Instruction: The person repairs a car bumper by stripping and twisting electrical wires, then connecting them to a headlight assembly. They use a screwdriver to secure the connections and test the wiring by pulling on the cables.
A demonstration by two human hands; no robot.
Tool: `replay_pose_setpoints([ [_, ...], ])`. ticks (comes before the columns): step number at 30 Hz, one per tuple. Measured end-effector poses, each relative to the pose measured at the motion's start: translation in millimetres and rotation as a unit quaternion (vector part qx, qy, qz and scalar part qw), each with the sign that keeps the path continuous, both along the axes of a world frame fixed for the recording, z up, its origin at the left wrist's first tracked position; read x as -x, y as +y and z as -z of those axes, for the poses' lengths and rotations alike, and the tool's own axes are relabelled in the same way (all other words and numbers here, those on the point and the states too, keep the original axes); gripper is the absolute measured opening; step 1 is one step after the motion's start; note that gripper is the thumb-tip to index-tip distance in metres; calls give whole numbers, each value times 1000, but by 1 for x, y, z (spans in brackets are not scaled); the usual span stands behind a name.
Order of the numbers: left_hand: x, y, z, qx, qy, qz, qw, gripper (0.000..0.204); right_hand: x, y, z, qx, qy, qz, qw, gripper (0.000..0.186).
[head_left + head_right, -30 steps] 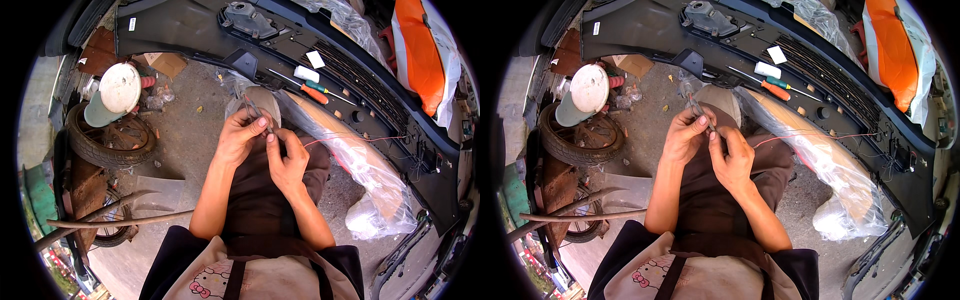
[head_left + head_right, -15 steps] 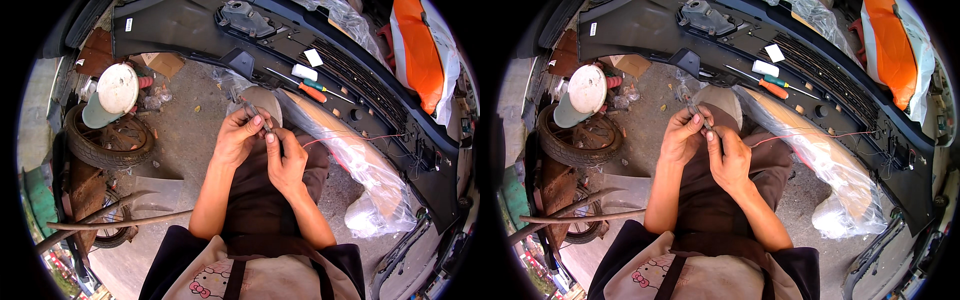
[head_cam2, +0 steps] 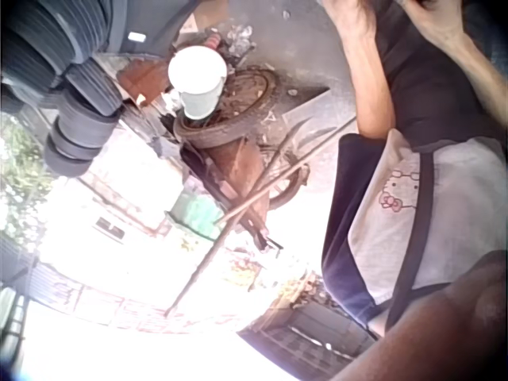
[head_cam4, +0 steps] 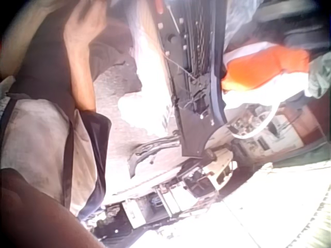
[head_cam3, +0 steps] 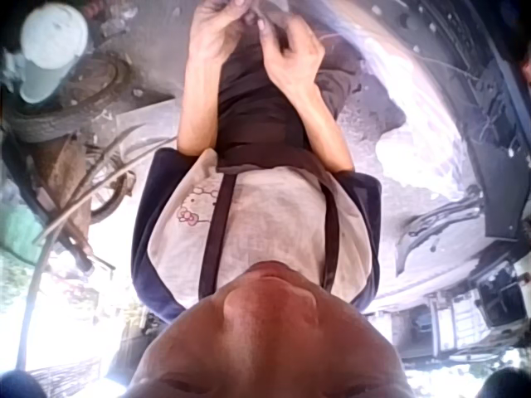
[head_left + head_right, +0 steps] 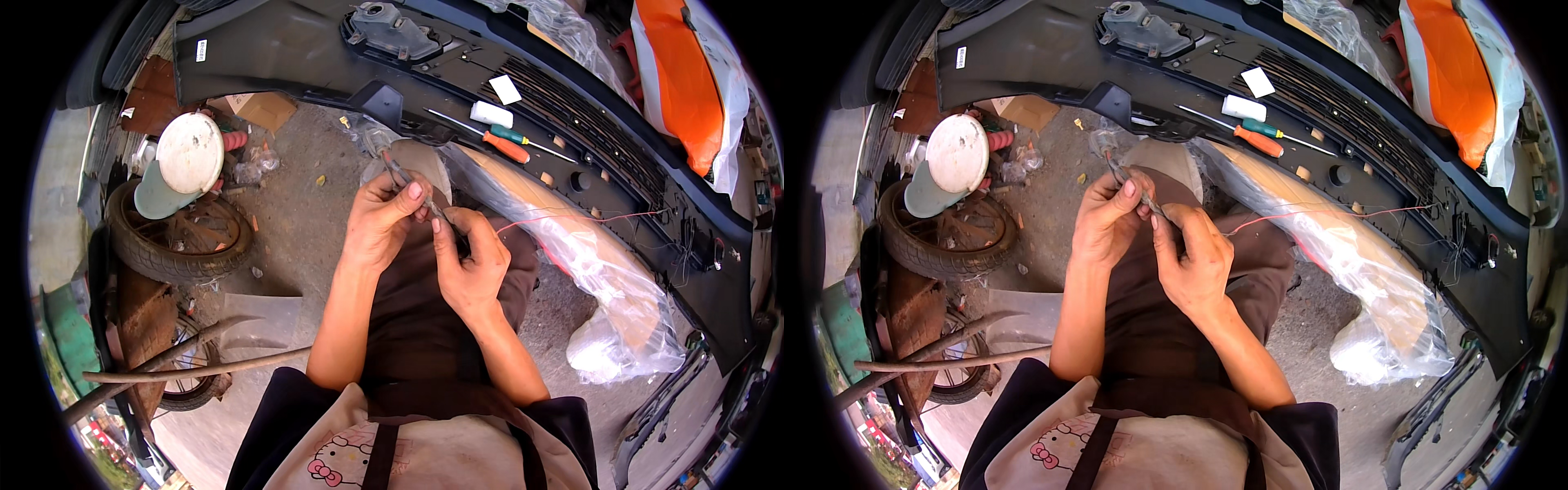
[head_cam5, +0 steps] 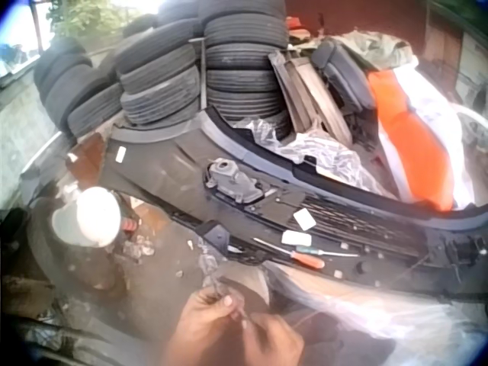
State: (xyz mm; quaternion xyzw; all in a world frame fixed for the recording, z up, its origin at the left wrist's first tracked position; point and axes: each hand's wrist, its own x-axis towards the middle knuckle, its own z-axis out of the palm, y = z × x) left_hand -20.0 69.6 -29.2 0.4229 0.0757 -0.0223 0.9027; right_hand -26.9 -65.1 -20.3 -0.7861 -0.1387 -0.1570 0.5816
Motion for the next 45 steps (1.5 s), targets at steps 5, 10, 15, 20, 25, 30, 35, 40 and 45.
replay_pose_setpoints([
  [5,0,0,0,-35,5,17,999,16,1,-1,-3,7,3,12,1000,13],
  [10,2,2,-1,-38,-10,40,998,16,1,-3,-2,14,14,-7,1000,12],
  [15,3,0,-2,-28,8,40,999,16,1,-6,3,19,19,-21,999,13],
  [20,6,2,7,6,4,4,1000,18,0,-10,3,36,15,-31,999,10],
  [25,5,-1,4,-16,26,22,999,19,2,-11,0,27,6,-19,999,8],
  [30,6,-1,3,-9,34,29,999,20,0,-8,2,25,-22,-21,999,7],
  [35,7,-1,2,-7,48,27,998,20,0,-6,1,28,-15,-18,999,8],
  [40,9,-1,7,6,45,33,998,19,2,-3,1,19,-5,-15,1000,7],
  [45,5,-5,7,-6,24,25,999,17,1,-9,12,-2,96,-39,995,8],
])
